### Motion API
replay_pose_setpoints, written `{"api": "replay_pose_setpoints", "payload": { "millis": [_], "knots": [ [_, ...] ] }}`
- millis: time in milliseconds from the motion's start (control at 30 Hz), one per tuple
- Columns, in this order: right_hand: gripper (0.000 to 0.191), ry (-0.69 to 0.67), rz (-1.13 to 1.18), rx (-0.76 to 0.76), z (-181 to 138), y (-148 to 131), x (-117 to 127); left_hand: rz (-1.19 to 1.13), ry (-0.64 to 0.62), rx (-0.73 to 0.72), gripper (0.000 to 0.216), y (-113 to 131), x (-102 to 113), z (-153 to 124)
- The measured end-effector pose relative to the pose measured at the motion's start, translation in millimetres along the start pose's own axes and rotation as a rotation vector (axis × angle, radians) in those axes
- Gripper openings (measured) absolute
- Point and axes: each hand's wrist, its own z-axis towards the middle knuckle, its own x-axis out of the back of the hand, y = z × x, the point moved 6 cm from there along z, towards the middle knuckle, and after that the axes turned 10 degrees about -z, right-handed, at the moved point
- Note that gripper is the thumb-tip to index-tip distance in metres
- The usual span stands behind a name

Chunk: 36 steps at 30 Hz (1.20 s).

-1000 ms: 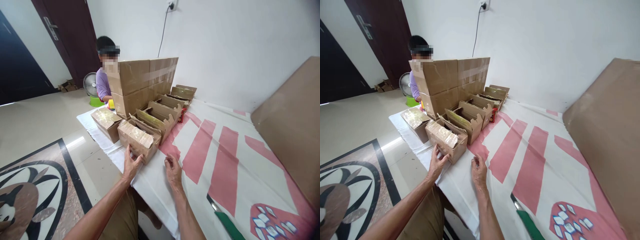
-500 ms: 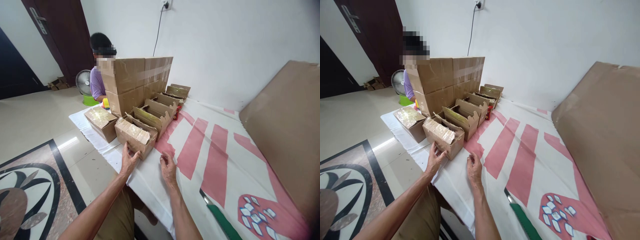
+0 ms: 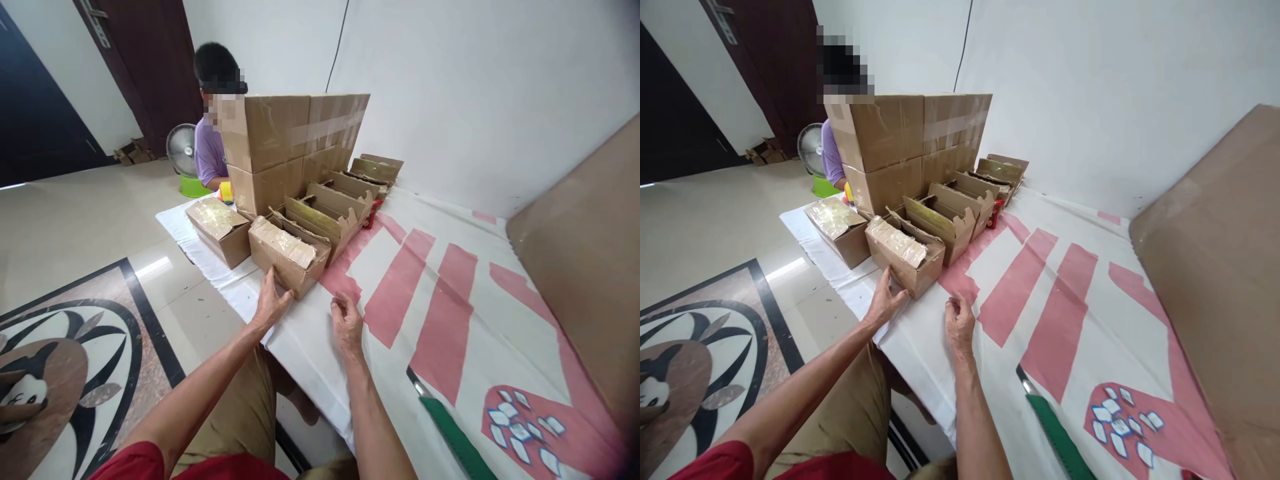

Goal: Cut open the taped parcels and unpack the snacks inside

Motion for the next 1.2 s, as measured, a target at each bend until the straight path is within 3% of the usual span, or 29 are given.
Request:
{"api": "replay_pose_setpoints", "payload": {
  "millis": [133,200,300,333,400,467,500,567,600,700,800,867,967,1067,1200],
  "knots": [
    [0.044,0.041,-0.017,0.014,-4,-30,18,0.184,-0.123,-0.084,0.079,24,16,-17],
    [0.054,0.124,-0.021,0.099,-12,-70,32,0.257,-0.196,-0.164,0.069,41,21,-25],
    [0.064,0.260,-0.016,0.426,-43,-157,37,0.285,-0.240,-0.215,0.054,64,21,-32],
    [0.061,0.163,-0.029,0.556,-58,-187,25,0.270,-0.243,-0.215,0.047,70,18,-33],
    [0.047,-0.282,-0.049,0.790,-98,-234,-16,0.230,-0.260,-0.214,0.032,79,14,-35],
    [0.037,-0.692,0.012,0.889,-139,-259,-41,0.233,-0.374,-0.226,0.038,83,10,-37],
    [0.034,-0.830,0.093,0.940,-156,-267,-43,0.256,-0.462,-0.237,0.039,84,10,-39],
    [0.036,-0.879,0.189,0.958,-168,-270,-30,0.324,-0.591,-0.259,0.043,84,21,-39],
    [0.038,-0.854,0.222,0.909,-164,-267,-20,0.355,-0.593,-0.268,0.041,85,33,-36],
    [0.035,-0.732,0.195,0.533,-132,-234,1,0.389,-0.356,-0.304,0.031,94,89,-10],
    [0.028,-0.656,0.064,0.156,-110,-189,-4,0.382,-0.060,-0.340,0.029,104,151,28],
    [0.033,-0.664,0.000,0.058,-107,-171,-22,0.337,0.113,-0.296,0.033,102,188,57],
    [0.047,-0.700,-0.047,0.047,-105,-163,-60,0.156,0.323,-0.063,0.048,76,234,103],
    [0.058,-0.707,-0.053,0.103,-98,-167,-102,0.060,0.394,0.050,0.067,48,256,145],
    [0.071,-0.694,-0.054,0.162,-75,-169,-159,-0.052,0.414,0.092,0.087,20,266,193]
  ]
}}
